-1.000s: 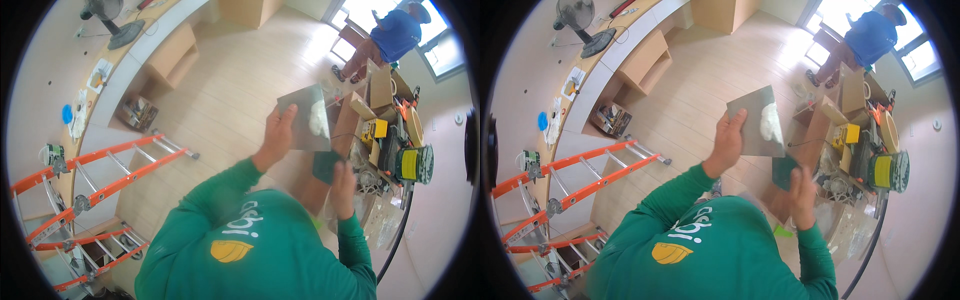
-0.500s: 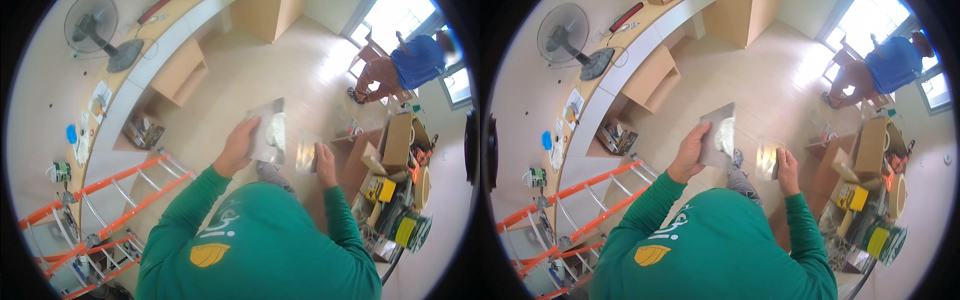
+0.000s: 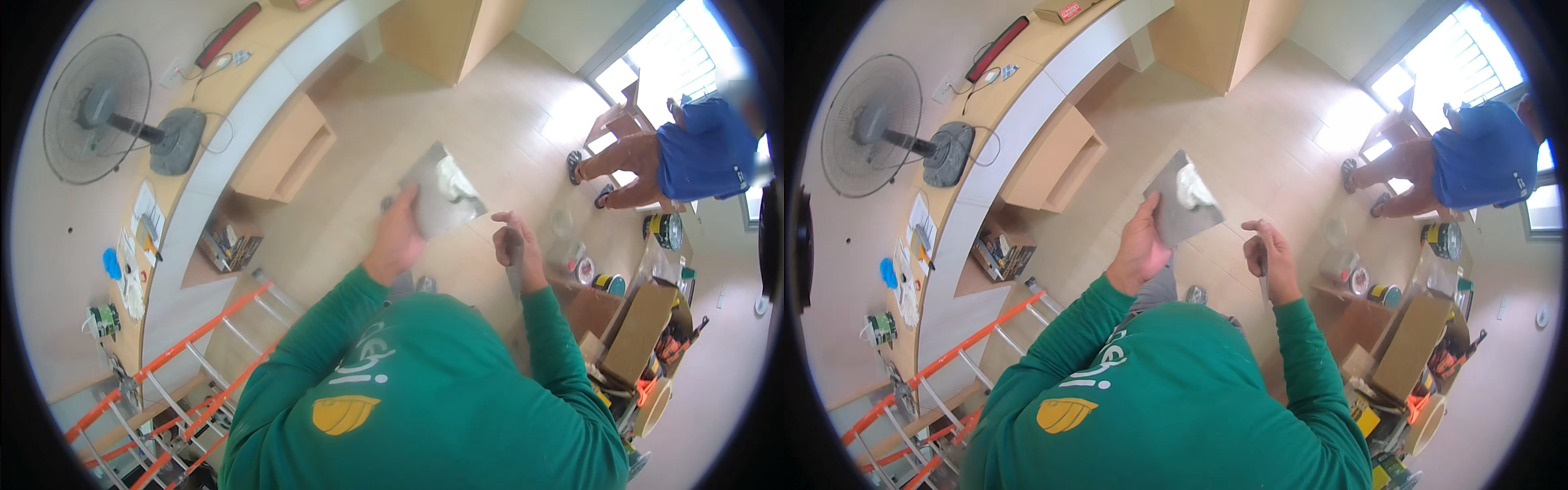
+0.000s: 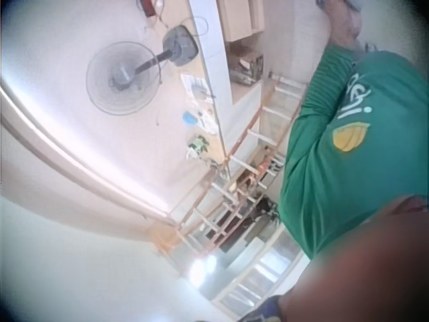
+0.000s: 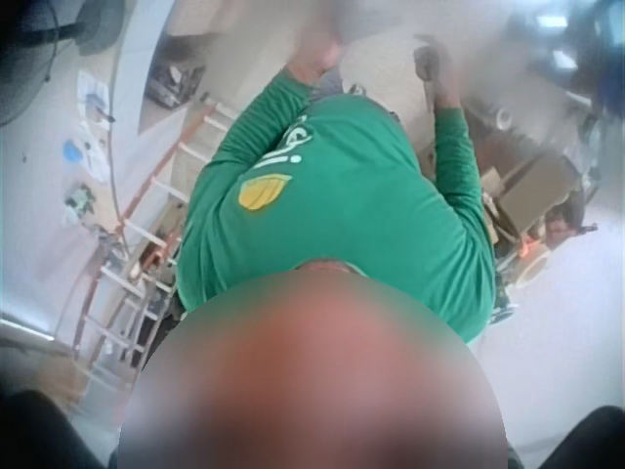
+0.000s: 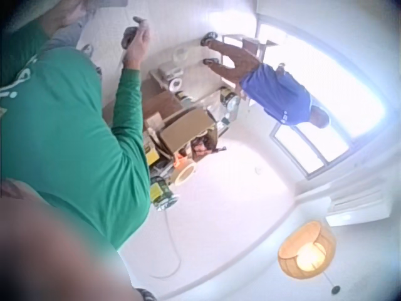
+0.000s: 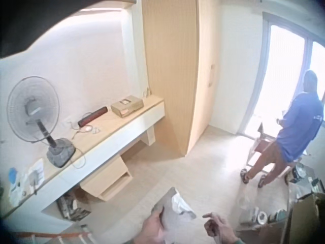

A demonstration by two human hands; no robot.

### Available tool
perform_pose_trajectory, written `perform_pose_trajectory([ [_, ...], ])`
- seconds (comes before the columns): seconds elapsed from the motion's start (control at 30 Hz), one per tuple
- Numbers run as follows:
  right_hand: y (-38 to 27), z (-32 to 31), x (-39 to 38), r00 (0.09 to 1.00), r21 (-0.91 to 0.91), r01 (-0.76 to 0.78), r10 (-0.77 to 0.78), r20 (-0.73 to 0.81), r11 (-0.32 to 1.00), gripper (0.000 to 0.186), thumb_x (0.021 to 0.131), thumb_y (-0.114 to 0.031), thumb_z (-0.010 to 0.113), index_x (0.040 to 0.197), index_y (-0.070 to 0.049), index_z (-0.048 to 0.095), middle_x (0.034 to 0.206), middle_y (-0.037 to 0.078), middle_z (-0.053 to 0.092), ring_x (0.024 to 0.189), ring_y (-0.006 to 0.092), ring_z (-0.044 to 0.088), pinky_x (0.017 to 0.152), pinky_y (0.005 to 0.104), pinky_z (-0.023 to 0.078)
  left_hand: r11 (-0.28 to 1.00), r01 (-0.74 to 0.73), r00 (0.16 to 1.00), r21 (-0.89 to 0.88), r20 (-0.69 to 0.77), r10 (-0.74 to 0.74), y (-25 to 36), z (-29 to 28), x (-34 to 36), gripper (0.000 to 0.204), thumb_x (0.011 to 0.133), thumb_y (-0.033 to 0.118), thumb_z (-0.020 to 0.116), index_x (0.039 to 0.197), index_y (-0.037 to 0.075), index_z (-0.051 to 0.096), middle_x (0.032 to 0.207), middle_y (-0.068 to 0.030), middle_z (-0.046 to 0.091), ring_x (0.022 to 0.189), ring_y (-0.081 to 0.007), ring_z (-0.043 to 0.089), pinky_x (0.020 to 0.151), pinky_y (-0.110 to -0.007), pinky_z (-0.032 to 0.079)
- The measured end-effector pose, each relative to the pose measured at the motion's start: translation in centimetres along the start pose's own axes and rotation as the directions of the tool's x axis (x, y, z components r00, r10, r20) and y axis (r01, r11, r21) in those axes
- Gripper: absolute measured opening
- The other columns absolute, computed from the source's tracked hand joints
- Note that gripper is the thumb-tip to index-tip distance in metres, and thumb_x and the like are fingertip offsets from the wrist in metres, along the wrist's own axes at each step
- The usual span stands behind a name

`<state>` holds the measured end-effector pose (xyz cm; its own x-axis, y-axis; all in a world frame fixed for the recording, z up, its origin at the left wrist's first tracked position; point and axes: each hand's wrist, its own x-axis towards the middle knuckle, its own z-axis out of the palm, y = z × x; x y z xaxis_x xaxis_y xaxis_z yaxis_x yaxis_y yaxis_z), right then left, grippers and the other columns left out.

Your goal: The person scoops white joint compound from a bucket onto a hawk using a putty knife, then spreads and smooths it on the hawk. They walk to a sink to rinse the putty knife, return to the work area, and apply the compound to a wooden cabinet edge, smoothing it with the putty knife.

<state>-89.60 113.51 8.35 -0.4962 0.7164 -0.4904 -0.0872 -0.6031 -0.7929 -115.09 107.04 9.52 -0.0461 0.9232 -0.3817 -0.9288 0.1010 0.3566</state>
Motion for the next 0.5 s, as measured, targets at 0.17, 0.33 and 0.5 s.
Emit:
perform_pose_trajectory([
  [0.17, -3.9, 5.9, 9.7, 0.982, -0.414, 0.182, -0.185, 0.032, 0.892, 0.034, 0.111, -0.031, 0.049, 0.113, 0.000, 0.064, 0.079, 0.001, 0.064, 0.066, 0.0051, 0.049, 0.061, 0.0229, 0.039, 0.999, -0.019, 0.988, 0.035, 0.154, 0.013, 1.5, 0.9, 13.7, 0.048, 0.112, 0.033, 0.043, 0.148, 0.002, 0.043, 0.144, -0.0092, 0.057, 0.132, -0.0221, 0.054, 0.113, -0.041, 0.044],
  [0.33, -9.0, 7.2, 20.6, 0.972, -0.480, 0.162, -0.224, -0.076, 0.862, 0.035, 0.112, -0.032, 0.046, 0.108, -0.001, 0.063, 0.079, 0.001, 0.065, 0.059, 0.0028, 0.047, 0.053, 0.0213, 0.036, 0.990, 0.064, 0.970, 0.124, 0.226, -0.091, 5.5, 2.3, 24.8, 0.047, 0.113, 0.038, 0.037, 0.145, 0.004, 0.046, 0.139, -0.0084, 0.060, 0.124, -0.0187, 0.058, 0.107, -0.038, 0.046],
  [0.5, -11.7, 6.3, 31.0, 0.985, -0.503, 0.065, -0.137, -0.107, 0.862, 0.039, 0.112, -0.033, 0.045, 0.108, 0.001, 0.064, 0.074, 0.000, 0.063, 0.054, 0.0023, 0.044, 0.050, 0.0217, 0.034, 0.948, 0.042, 0.960, 0.315, 0.249, -0.126, 9.1, -1.7, 35.7, 0.052, 0.112, 0.040, 0.039, 0.150, 0.005, 0.042, 0.141, -0.0100, 0.057, 0.129, -0.0218, 0.055, 0.109, -0.038, 0.043],
])
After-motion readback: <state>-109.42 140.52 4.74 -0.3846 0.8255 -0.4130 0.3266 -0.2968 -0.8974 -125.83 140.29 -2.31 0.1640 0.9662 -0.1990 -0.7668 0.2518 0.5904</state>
